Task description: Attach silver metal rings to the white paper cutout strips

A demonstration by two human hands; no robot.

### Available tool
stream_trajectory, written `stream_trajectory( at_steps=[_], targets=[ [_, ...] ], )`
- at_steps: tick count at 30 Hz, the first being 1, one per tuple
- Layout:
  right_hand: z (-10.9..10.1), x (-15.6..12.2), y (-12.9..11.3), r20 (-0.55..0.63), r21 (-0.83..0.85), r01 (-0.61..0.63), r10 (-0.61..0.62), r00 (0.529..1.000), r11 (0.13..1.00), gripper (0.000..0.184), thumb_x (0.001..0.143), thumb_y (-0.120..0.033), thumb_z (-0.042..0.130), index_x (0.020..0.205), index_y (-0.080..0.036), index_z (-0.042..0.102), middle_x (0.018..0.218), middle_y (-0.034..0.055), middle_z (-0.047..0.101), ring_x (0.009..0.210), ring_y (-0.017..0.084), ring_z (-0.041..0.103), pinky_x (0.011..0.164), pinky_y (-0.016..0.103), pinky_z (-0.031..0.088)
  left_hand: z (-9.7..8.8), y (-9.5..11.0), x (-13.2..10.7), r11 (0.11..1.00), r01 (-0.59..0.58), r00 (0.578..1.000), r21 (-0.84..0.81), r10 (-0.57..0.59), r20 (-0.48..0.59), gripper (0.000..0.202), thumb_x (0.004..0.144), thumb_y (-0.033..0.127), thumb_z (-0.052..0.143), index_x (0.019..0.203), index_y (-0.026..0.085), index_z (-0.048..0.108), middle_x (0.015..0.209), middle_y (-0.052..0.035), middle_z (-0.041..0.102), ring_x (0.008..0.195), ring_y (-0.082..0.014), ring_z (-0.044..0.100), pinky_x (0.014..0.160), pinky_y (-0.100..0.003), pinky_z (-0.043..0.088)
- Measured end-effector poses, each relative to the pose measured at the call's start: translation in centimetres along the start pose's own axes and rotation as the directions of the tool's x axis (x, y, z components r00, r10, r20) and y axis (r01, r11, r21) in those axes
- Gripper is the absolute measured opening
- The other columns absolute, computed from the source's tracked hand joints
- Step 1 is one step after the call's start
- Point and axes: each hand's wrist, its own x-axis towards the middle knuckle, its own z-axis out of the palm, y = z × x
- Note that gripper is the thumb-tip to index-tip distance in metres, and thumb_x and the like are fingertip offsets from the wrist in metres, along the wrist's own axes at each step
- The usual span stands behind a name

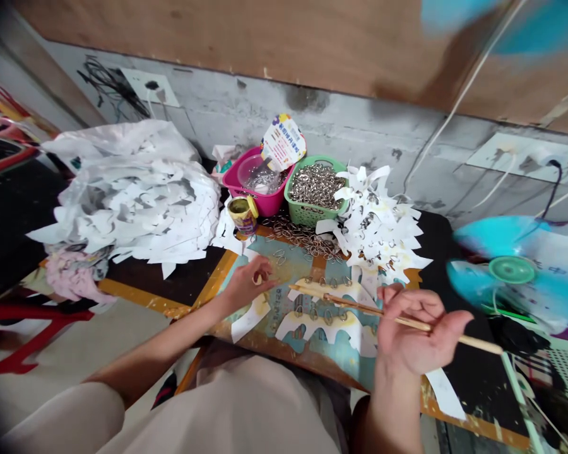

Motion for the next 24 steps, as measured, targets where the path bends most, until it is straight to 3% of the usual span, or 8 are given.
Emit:
stream_trajectory(
  at_steps=[4, 8, 11, 15, 19, 24],
  targets=[
    [1.2, 0.9, -1.4, 0.039, 0.023, 0.016, -0.017, 0.999, 1.000, 0.048, 0.084, -0.067, 0.057, 0.071, -0.023, 0.071, 0.041, -0.0005, 0.050, 0.050, 0.020, 0.051, 0.056, 0.035, 0.043, 1.3, -0.1, -3.5, 0.958, -0.062, 0.998, 0.278, 0.062, 0.011, 0.028, 0.084, 0.039, 0.073, 0.102, 0.023, 0.059, 0.090, -0.0035, 0.071, 0.088, -0.0216, 0.065, 0.077, -0.033, 0.052],
    [1.7, 0.2, -0.8, 0.020, 0.055, -0.050, 0.049, 0.999, 0.997, 0.044, 0.079, -0.066, 0.064, 0.067, -0.023, 0.070, 0.040, -0.0005, 0.048, 0.053, 0.020, 0.050, 0.055, 0.035, 0.043, 2.3, -0.8, -4.6, 0.898, -0.058, 0.998, 0.435, 0.049, 0.033, 0.020, 0.086, 0.035, 0.071, 0.098, 0.022, 0.060, 0.089, -0.0056, 0.071, 0.088, -0.0238, 0.065, 0.075, -0.034, 0.051],
    [1.5, -0.4, -0.5, -0.028, 0.049, -0.097, 0.099, 0.995, 0.994, 0.045, 0.078, -0.066, 0.065, 0.065, -0.023, 0.068, 0.038, -0.0016, 0.045, 0.052, 0.020, 0.050, 0.055, 0.034, 0.042, 2.5, -0.9, -4.9, 0.883, -0.053, 0.999, 0.467, 0.044, 0.030, 0.024, 0.084, 0.039, 0.073, 0.094, 0.021, 0.060, 0.085, -0.0052, 0.069, 0.085, -0.0241, 0.064, 0.073, -0.034, 0.051],
    [0.5, -0.6, -0.7, -0.060, 0.040, -0.113, 0.115, 0.992, 0.993, 0.044, 0.079, -0.065, 0.062, 0.066, -0.023, 0.067, 0.039, -0.0027, 0.044, 0.054, 0.019, 0.051, 0.056, 0.035, 0.042, 1.8, -0.8, -5.3, 0.907, -0.072, 0.993, 0.415, 0.102, -0.051, 0.024, 0.089, 0.043, 0.066, 0.093, 0.020, 0.060, 0.084, -0.0058, 0.066, 0.082, -0.0230, 0.063, 0.071, -0.034, 0.051],
    [-0.4, -0.5, -0.9, -0.036, 0.067, -0.110, 0.113, 0.993, 0.992, 0.042, 0.078, -0.064, 0.066, 0.069, -0.024, 0.070, 0.040, -0.0024, 0.046, 0.056, 0.019, 0.051, 0.057, 0.033, 0.042, 0.5, -0.9, -3.7, 0.927, -0.043, 0.995, 0.373, 0.075, -0.071, 0.010, 0.095, 0.027, 0.054, 0.096, 0.020, 0.061, 0.087, -0.0065, 0.067, 0.087, -0.0223, 0.063, 0.077, -0.035, 0.052],
    [-0.6, -0.7, -0.4, -0.012, 0.086, -0.100, 0.102, 0.995, 0.991, 0.042, 0.078, -0.065, 0.066, 0.070, -0.024, 0.072, 0.041, -0.0014, 0.046, 0.058, 0.020, 0.051, 0.057, 0.034, 0.042, 0.2, -1.7, 1.8, 0.910, -0.066, 0.997, 0.409, 0.041, 0.070, 0.015, 0.087, 0.019, 0.059, 0.102, 0.020, 0.063, 0.101, -0.0085, 0.068, 0.097, -0.0246, 0.065, 0.086, -0.037, 0.052]
  ],
)
